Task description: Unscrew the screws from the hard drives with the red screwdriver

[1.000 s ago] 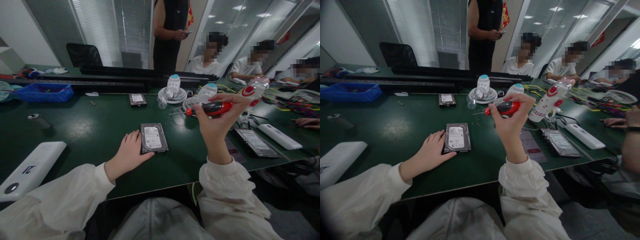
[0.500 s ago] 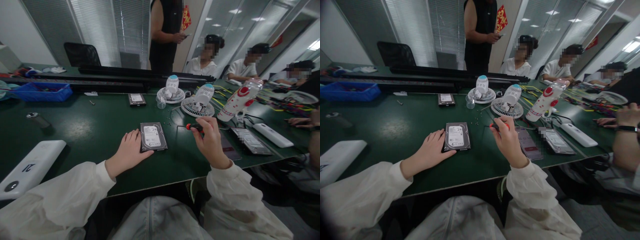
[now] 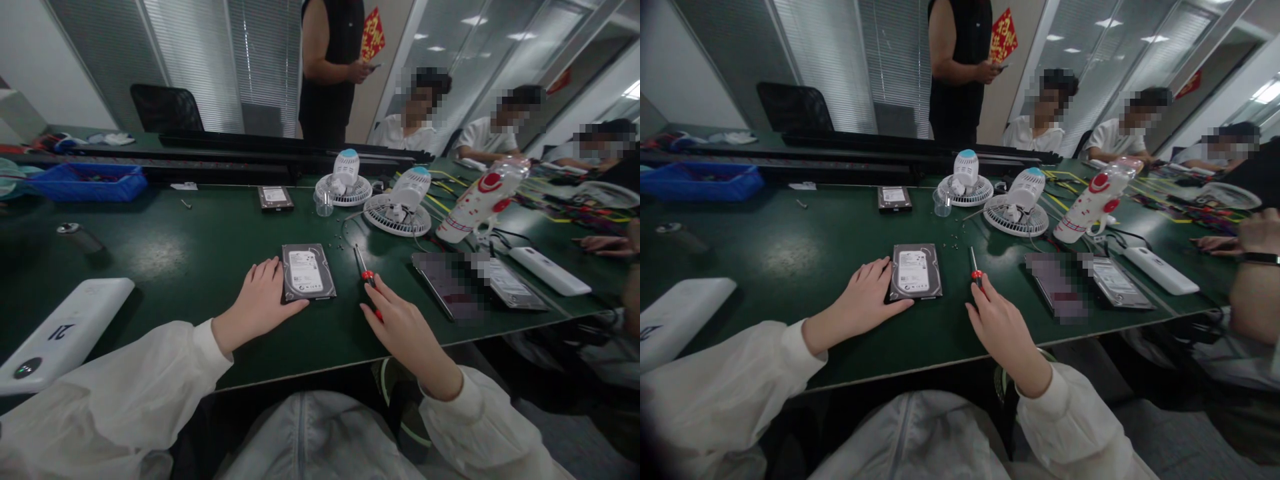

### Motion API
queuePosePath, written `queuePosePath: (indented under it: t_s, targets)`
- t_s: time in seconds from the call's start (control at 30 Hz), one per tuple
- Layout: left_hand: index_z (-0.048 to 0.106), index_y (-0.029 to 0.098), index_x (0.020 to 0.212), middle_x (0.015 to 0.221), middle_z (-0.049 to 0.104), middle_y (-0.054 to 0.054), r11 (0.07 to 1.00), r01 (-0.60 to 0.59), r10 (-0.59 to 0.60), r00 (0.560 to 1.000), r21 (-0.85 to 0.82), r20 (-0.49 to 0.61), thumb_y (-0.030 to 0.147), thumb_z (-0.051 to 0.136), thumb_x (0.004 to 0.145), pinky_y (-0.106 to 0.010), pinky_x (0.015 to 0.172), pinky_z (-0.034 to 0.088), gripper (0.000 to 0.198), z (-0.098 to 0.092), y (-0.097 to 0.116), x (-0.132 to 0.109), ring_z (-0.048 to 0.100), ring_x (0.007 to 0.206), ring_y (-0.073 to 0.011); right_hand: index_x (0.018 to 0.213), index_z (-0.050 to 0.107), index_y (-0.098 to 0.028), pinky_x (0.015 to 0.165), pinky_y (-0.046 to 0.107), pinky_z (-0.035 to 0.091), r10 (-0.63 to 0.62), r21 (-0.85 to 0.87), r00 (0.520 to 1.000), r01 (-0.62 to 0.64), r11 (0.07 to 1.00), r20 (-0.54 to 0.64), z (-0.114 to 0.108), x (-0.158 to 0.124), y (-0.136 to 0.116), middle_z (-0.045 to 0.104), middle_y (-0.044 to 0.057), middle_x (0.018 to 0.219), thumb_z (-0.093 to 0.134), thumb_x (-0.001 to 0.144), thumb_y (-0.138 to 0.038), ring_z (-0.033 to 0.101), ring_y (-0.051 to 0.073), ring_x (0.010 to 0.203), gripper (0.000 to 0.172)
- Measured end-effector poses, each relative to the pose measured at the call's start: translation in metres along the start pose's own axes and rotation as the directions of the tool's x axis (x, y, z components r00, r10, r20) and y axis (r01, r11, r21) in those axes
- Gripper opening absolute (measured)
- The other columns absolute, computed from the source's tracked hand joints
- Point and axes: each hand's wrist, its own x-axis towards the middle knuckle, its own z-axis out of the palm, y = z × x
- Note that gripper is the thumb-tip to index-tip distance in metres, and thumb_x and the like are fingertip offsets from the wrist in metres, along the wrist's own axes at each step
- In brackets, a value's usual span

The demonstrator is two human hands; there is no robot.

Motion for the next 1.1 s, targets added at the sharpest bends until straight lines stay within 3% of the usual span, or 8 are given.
queuePosePath:
  t_s: [0.13, 0.23, 0.33, 0.4, 0.57, 0.67, 0.87, 1.1]
  targets:
    - [0.039, 0.004, 0.153, 0.159, 0.043, -0.027, 1.000, 0.005, -0.005, 1.000, -0.004, 0.023, 0.071, 0.050, 0.092, -0.058, 0.121, 0.032, 0.091, -0.001, 0.000, 0.000, 0.039, 0.148, -0.0424, 0.128, 0.069, -0.004, 0.079, 0.039, 0.067, 0.043, -0.029, 0.992, -0.040, 0.999, 0.118, -0.007, -0.001, -0.002, 0.063, 0.027, 0.140, 0.057, 0.097, -0.028, 0.080, 0.030, 0.092, 0.041]
    - [0.040, 0.004, 0.153, 0.159, 0.042, -0.027, 1.000, 0.014, -0.013, 0.999, -0.015, 0.036, 0.072, 0.050, 0.092, -0.057, 0.120, 0.033, 0.092, -0.002, 0.000, 0.001, 0.038, 0.148, -0.0426, 0.131, 0.068, -0.005, 0.087, 0.042, 0.066, 0.062, 0.001, 0.987, -0.062, 0.998, 0.150, -0.018, 0.008, 0.004, 0.061, 0.026, 0.143, 0.055, 0.098, -0.031, 0.076, 0.034, 0.108, 0.044]
    - [0.039, 0.003, 0.153, 0.160, 0.042, -0.028, 1.000, 0.007, -0.006, 0.999, -0.021, 0.041, 0.073, 0.049, 0.092, -0.058, 0.120, 0.033, 0.093, -0.001, -0.002, 0.001, 0.038, 0.148, -0.0427, 0.132, 0.069, -0.010, 0.103, 0.045, 0.059, 0.113, 0.105, 0.982, -0.130, 0.986, 0.152, -0.027, 0.035, 0.021, 0.063, 0.020, 0.144, 0.054, 0.098, -0.030, 0.069, 0.033, 0.125, 0.042]
    - [0.039, 0.003, 0.154, 0.160, 0.041, -0.028, 1.000, 0.000, 0.001, 0.999, -0.021, 0.041, 0.073, 0.048, 0.093, -0.059, 0.120, 0.033, 0.093, -0.001, -0.002, 0.002, 0.038, 0.148, -0.0428, 0.128, 0.071, -0.012, 0.101, 0.046, 0.058, 0.131, 0.150, 0.965, -0.168, 0.974, 0.227, -0.026, 0.064, 0.036, 0.073, 0.016, 0.129, 0.053, 0.098, -0.029, 0.070, 0.032, 0.120, 0.039]
    - [0.039, 0.003, 0.154, 0.160, 0.041, -0.028, 1.000, 0.006, -0.005, 0.999, -0.030, 0.047, 0.073, 0.049, 0.091, -0.060, 0.120, 0.032, 0.094, -0.002, -0.002, 0.002, 0.037, 0.149, -0.0433, 0.119, 0.076, -0.008, 0.095, 0.038, 0.053, 0.033, 0.161, 0.930, -0.099, 0.982, 0.365, 0.008, 0.140, 0.061, 0.078, 0.015, 0.111, 0.058, 0.093, -0.025, 0.066, 0.030, 0.110, 0.035]
    - [0.040, 0.006, 0.153, 0.161, 0.041, -0.027, 0.999, 0.013, -0.011, 0.999, -0.032, 0.049, 0.073, 0.049, 0.091, -0.061, 0.120, 0.032, 0.092, -0.003, -0.001, 0.002, 0.037, 0.149, -0.0427, 0.118, 0.076, -0.007, 0.100, 0.038, 0.049, 0.004, 0.145, 0.912, -0.070, 0.987, 0.411, 0.037, 0.164, 0.063, 0.078, 0.015, 0.108, 0.060, 0.091, -0.021, 0.064, 0.029, 0.112, 0.034]
    - [0.037, 0.006, 0.155, 0.162, 0.039, -0.025, 0.998, 0.015, -0.012, 0.998, -0.055, 0.058, 0.075, 0.048, 0.091, -0.058, 0.123, 0.030, 0.095, -0.002, -0.003, 0.002, 0.035, 0.150, -0.0419, 0.119, 0.073, -0.007, 0.103, 0.039, 0.050, 0.004, 0.086, 0.902, -0.046, 0.995, 0.432, 0.064, 0.176, 0.061, 0.076, 0.016, 0.109, 0.055, 0.096, -0.021, 0.061, 0.028, 0.121, 0.032]
    - [0.036, 0.005, 0.156, 0.163, 0.037, -0.026, 0.998, 0.019, -0.015, 0.997, -0.056, 0.076, 0.075, 0.047, 0.091, -0.061, 0.122, 0.029, 0.097, -0.003, -0.003, 0.002, 0.034, 0.151, -0.0431, 0.127, 0.062, -0.017, 0.099, 0.045, 0.057, -0.005, 0.023, 0.904, -0.005, 1.000, 0.428, 0.077, 0.185, 0.066, 0.064, 0.010, 0.131, 0.063, 0.097, -0.040, 0.065, 0.022, 0.115, 0.038]
